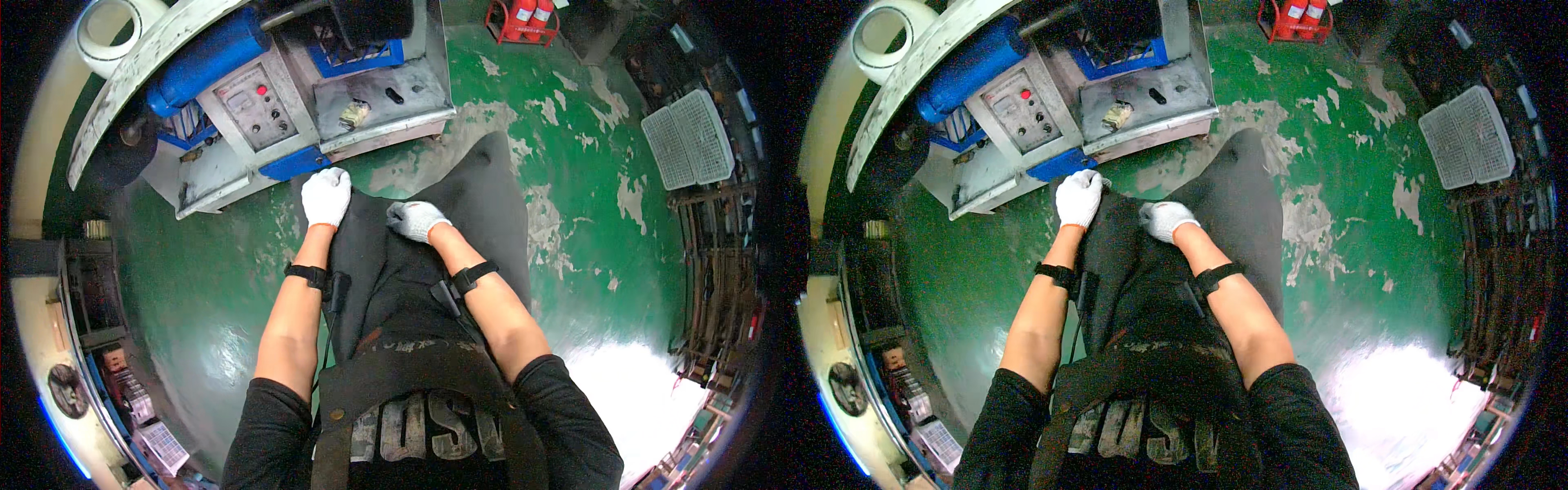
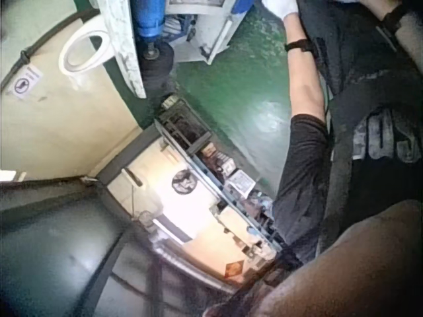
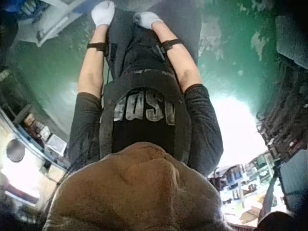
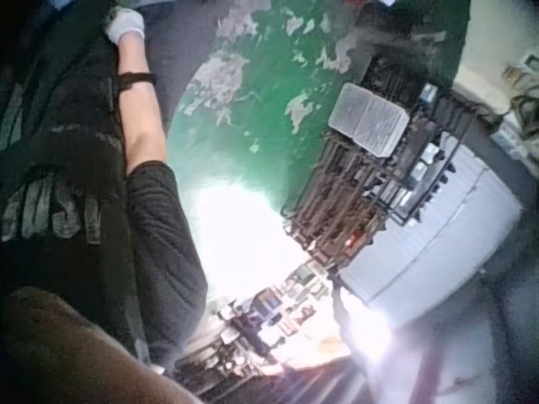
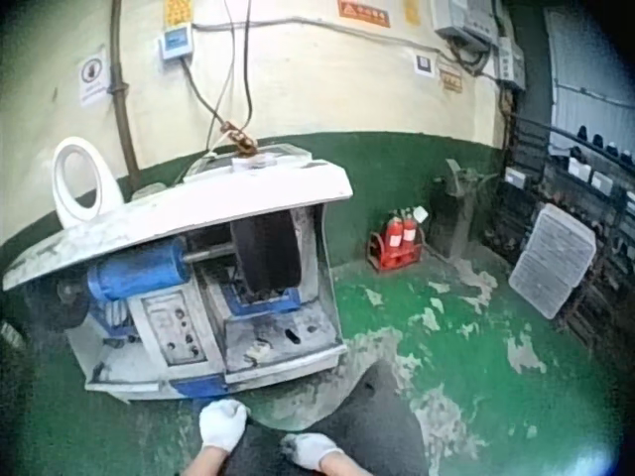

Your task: Polishing finished shoes using a rotating buffing wheel machine in a manufacturing environment.

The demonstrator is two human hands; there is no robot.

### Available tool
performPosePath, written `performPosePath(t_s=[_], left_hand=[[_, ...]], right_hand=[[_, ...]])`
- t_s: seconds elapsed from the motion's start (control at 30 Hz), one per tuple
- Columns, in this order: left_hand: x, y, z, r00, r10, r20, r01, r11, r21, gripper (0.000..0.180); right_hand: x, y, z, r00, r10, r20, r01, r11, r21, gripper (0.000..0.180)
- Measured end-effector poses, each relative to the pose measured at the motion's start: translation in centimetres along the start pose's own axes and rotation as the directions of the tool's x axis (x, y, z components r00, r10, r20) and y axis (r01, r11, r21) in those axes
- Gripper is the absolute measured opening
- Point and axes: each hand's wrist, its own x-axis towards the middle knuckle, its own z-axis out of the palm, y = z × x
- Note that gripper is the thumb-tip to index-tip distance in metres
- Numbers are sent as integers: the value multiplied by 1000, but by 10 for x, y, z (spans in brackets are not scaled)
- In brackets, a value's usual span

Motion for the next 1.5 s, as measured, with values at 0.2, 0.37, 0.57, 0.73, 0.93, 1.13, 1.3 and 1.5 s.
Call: performPosePath(t_s=[0.2,0.37,0.57,0.73,0.93,1.13,1.3,1.5], left_hand=[[0,-2,-3,999,-27,-22,26,998,-49,26],[2,0,-4,999,-28,-21,27,999,-36,25],[4,3,-3,999,-35,-3,35,999,-27,25],[1,2,-2,999,-30,-33,29,999,-45,25],[-4,0,-2,999,-13,-31,12,999,-35,24],[-6,-9,-3,997,-5,-72,1,998,-61,24],[-1,-4,-5,999,-19,-48,16,999,-47,26],[1,-6,-2,999,-30,18,30,1000,-5,25]], right_hand=[[-9,29,27,995,60,-73,-43,975,220,32],[-2,26,24,989,125,-86,-97,958,271,31],[-1,23,24,985,163,-63,-141,953,267,28],[-4,17,17,987,149,-66,-127,956,265,29],[0,1,6,985,104,-141,-69,970,232,32],[-4,-17,-36,923,114,-368,13,945,326,29],[-4,-19,-94,860,26,-510,165,931,327,25],[5,-8,-111,789,115,-604,125,932,340,23]])
